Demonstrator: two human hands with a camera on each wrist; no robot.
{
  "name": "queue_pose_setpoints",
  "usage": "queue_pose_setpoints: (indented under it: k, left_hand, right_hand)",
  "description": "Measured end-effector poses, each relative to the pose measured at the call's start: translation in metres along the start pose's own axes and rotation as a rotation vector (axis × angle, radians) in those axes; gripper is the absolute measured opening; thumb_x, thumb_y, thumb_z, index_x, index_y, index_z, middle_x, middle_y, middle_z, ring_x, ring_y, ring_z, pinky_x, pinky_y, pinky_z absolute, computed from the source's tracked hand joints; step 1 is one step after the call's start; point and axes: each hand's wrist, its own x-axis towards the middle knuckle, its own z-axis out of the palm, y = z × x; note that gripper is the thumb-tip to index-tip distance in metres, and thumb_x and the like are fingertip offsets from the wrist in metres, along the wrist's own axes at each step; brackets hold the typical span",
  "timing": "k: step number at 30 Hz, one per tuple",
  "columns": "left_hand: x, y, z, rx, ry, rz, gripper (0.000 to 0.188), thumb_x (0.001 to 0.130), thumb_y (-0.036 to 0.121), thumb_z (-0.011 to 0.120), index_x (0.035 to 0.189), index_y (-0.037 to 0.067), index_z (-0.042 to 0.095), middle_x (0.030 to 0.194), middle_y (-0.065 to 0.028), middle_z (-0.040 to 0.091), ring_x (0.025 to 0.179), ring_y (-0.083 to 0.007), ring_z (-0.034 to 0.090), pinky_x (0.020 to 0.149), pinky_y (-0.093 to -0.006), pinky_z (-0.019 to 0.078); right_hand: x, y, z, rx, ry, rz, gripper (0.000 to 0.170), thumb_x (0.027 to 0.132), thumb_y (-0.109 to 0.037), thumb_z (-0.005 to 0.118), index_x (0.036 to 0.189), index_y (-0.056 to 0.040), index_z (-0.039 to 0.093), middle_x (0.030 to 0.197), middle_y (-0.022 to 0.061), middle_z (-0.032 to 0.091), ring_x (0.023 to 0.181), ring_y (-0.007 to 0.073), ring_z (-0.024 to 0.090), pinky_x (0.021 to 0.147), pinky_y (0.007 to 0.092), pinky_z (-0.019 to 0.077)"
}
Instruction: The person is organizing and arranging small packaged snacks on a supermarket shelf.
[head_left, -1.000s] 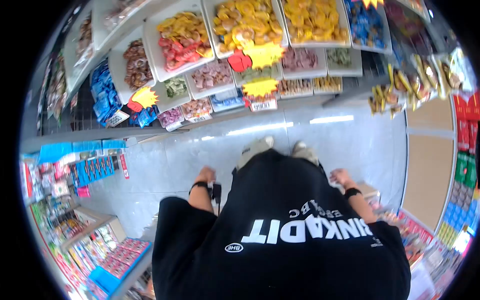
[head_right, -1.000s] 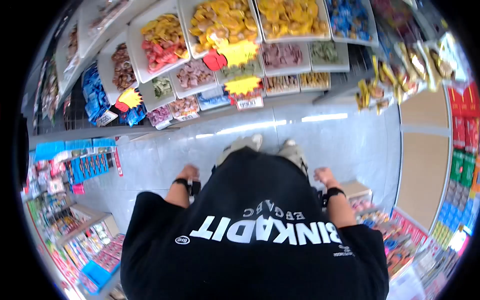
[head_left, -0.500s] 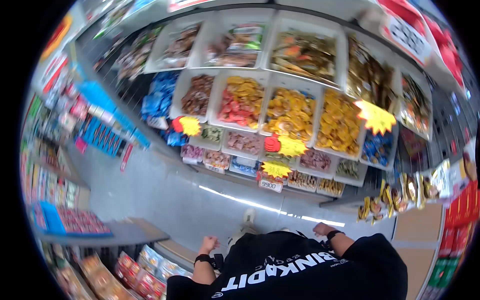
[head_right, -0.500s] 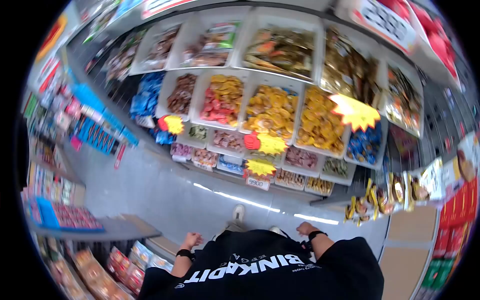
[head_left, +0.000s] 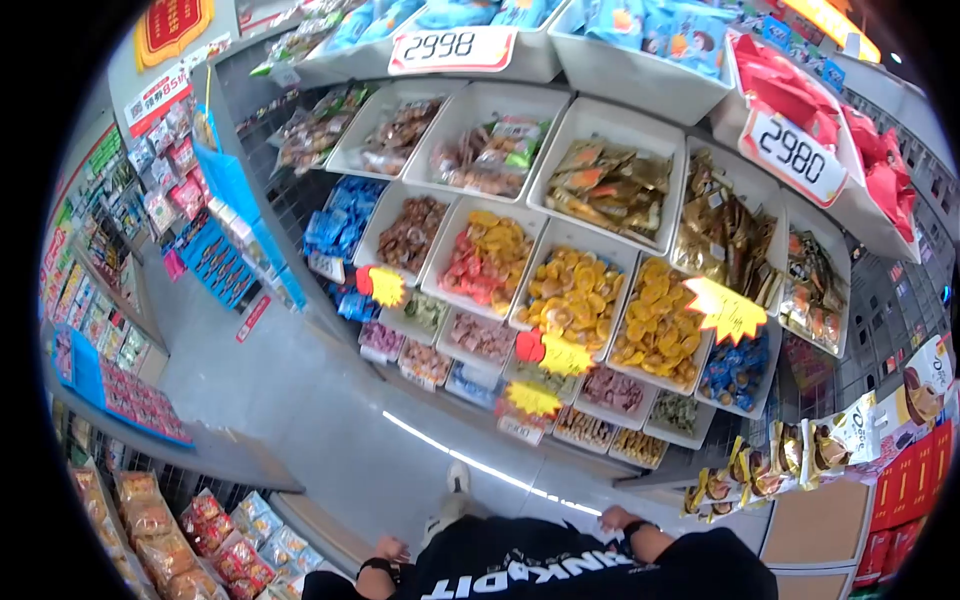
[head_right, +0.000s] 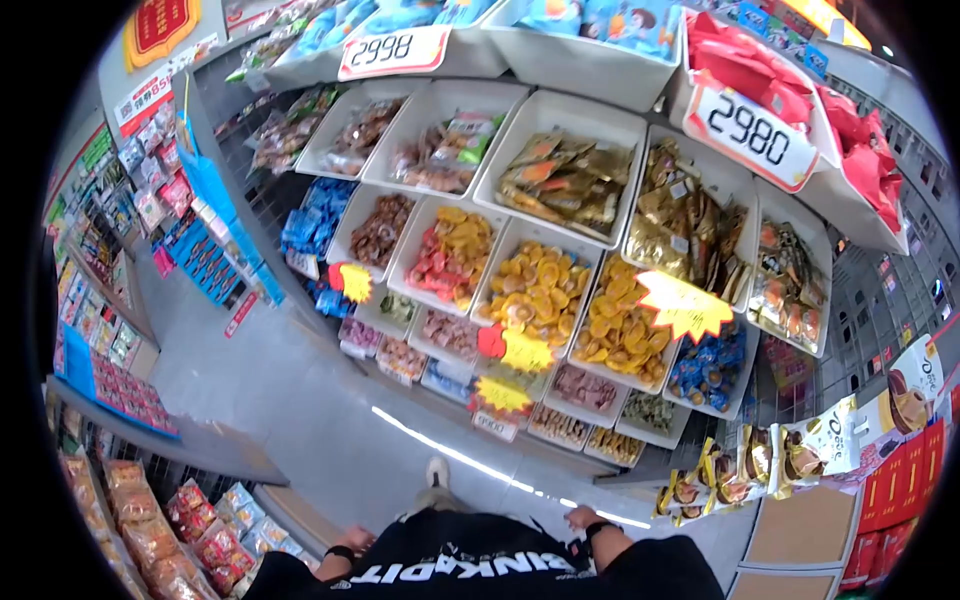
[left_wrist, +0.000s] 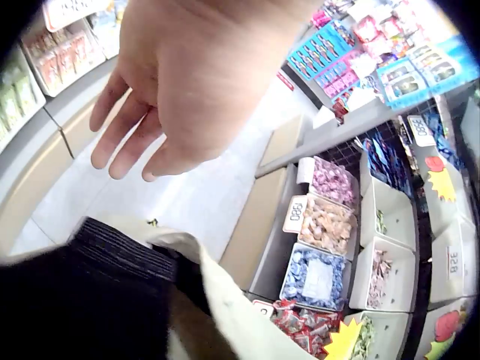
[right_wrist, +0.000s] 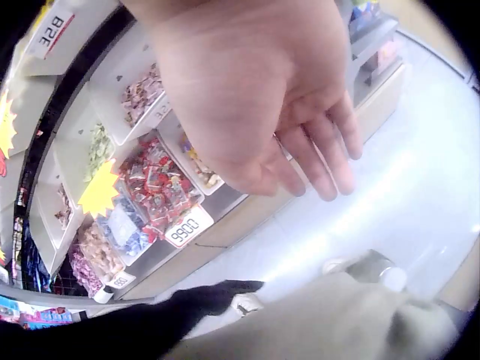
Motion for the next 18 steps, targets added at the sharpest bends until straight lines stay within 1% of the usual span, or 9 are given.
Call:
queue_pose_setpoints:
  k: [2, 3, 9, 10, 11, 12, 14, 17, 18]
  left_hand:
    - [0.028, 0.006, -0.002, -0.023, -0.015, -0.003, 0.021, 0.079, 0.014, 0.053, 0.091, -0.003, 0.056, 0.081, -0.0145, 0.064, 0.068, -0.0251, 0.064, 0.056, -0.0341, 0.0486]
    - [0.036, 0.012, -0.004, -0.003, -0.022, 0.022, 0.021, 0.079, 0.015, 0.052, 0.091, -0.002, 0.056, 0.082, -0.0136, 0.063, 0.07, -0.0239, 0.063, 0.058, -0.0346, 0.0483]
    - [0.067, 0.05, -0.032, 0.091, -0.027, 0.07, 0.019, 0.08, 0.016, 0.051, 0.084, -0.001, 0.058, 0.078, -0.0101, 0.065, 0.068, -0.02, 0.064, 0.054, -0.0309, 0.0478]
    - [0.065, 0.058, -0.038, 0.113, -0.037, 0.085, 0.02, 0.079, 0.017, 0.051, 0.085, -0.001, 0.058, 0.078, -0.01, 0.065, 0.068, -0.0198, 0.064, 0.054, -0.0306, 0.0477]
    - [0.067, 0.067, -0.043, 0.132, -0.05, 0.106, 0.02, 0.079, 0.017, 0.051, 0.086, -0.001, 0.059, 0.077, -0.01, 0.065, 0.068, -0.0196, 0.064, 0.053, -0.0303, 0.0475]
    - [0.123, 0.044, -0.058, 0.578, -0.236, 0.599, 0.022, 0.079, 0.017, 0.051, 0.09, 0.0, 0.06, 0.077, -0.0097, 0.065, 0.068, -0.0197, 0.063, 0.055, -0.0302, 0.0477]
    - [0.125, 0.068, -0.057, 0.149, -0.134, 0.084, 0.024, 0.079, 0.017, 0.052, 0.093, 0.0, 0.06, 0.079, -0.0102, 0.065, 0.067, -0.0197, 0.063, 0.057, -0.0307, 0.0478]
    - [0.124, 0.096, -0.078, 0.112, -0.218, 0.078, 0.024, 0.079, 0.018, 0.052, 0.094, 0.0, 0.06, 0.083, -0.0114, 0.064, 0.068, -0.0195, 0.064, 0.058, -0.0311, 0.0477]
    - [0.131, 0.104, -0.085, 0.125, -0.219, 0.091, 0.024, 0.079, 0.018, 0.052, 0.094, 0.0, 0.06, 0.083, -0.0114, 0.064, 0.068, -0.0195, 0.064, 0.058, -0.0311, 0.0477]
  right_hand:
    - [-0.004, 0.012, 0.027, 0.382, -0.038, 0.341, 0.028, 0.083, -0.025, 0.04, 0.097, -0.009, 0.058, 0.088, 0.0067, 0.065, 0.076, 0.0162, 0.063, 0.058, 0.0324, 0.0482]
    - [-0.022, -0.005, 0.025, 0.362, -0.061, 0.416, 0.025, 0.084, -0.023, 0.04, 0.095, -0.0089, 0.057, 0.093, 0.0065, 0.064, 0.082, 0.0167, 0.063, 0.056, 0.0316, 0.0475]
    - [-0.035, -0.004, 0.048, 0.264, -0.078, 0.164, 0.032, 0.081, -0.028, 0.044, 0.085, -0.0003, 0.061, 0.08, 0.0075, 0.065, 0.067, 0.018, 0.064, 0.054, 0.0293, 0.0465]
    - [-0.035, -0.018, 0.045, 0.599, -0.003, 0.416, 0.033, 0.082, -0.028, 0.043, 0.085, -0.0014, 0.061, 0.079, 0.0066, 0.065, 0.066, 0.0178, 0.063, 0.054, 0.0294, 0.047]
    - [-0.034, -0.029, 0.046, 0.575, 0.007, 0.4, 0.032, 0.082, -0.028, 0.043, 0.084, -0.0015, 0.061, 0.08, 0.0068, 0.065, 0.066, 0.0177, 0.063, 0.055, 0.0295, 0.0473]
    - [-0.029, -0.036, 0.03, 0.539, 0.041, 0.381, 0.032, 0.081, -0.028, 0.044, 0.084, -0.0015, 0.062, 0.08, 0.007, 0.065, 0.066, 0.0176, 0.063, 0.056, 0.0296, 0.0476]
    - [-0.019, -0.05, 0.017, 0.454, 0.094, 0.302, 0.033, 0.08, -0.027, 0.042, 0.083, -0.001, 0.062, 0.08, 0.0074, 0.065, 0.07, 0.0181, 0.063, 0.059, 0.0316, 0.0483]
    - [-0.016, -0.083, -0.003, 0.623, 0.228, 0.231, 0.033, 0.079, -0.027, 0.041, 0.08, -0.0009, 0.062, 0.079, 0.009, 0.065, 0.07, 0.0185, 0.063, 0.064, 0.0324, 0.0481]
    - [-0.009, -0.087, -0.008, 0.428, 0.236, 0.124, 0.033, 0.079, -0.027, 0.041, 0.08, -0.0016, 0.062, 0.081, 0.0096, 0.064, 0.072, 0.0195, 0.062, 0.067, 0.0324, 0.0475]
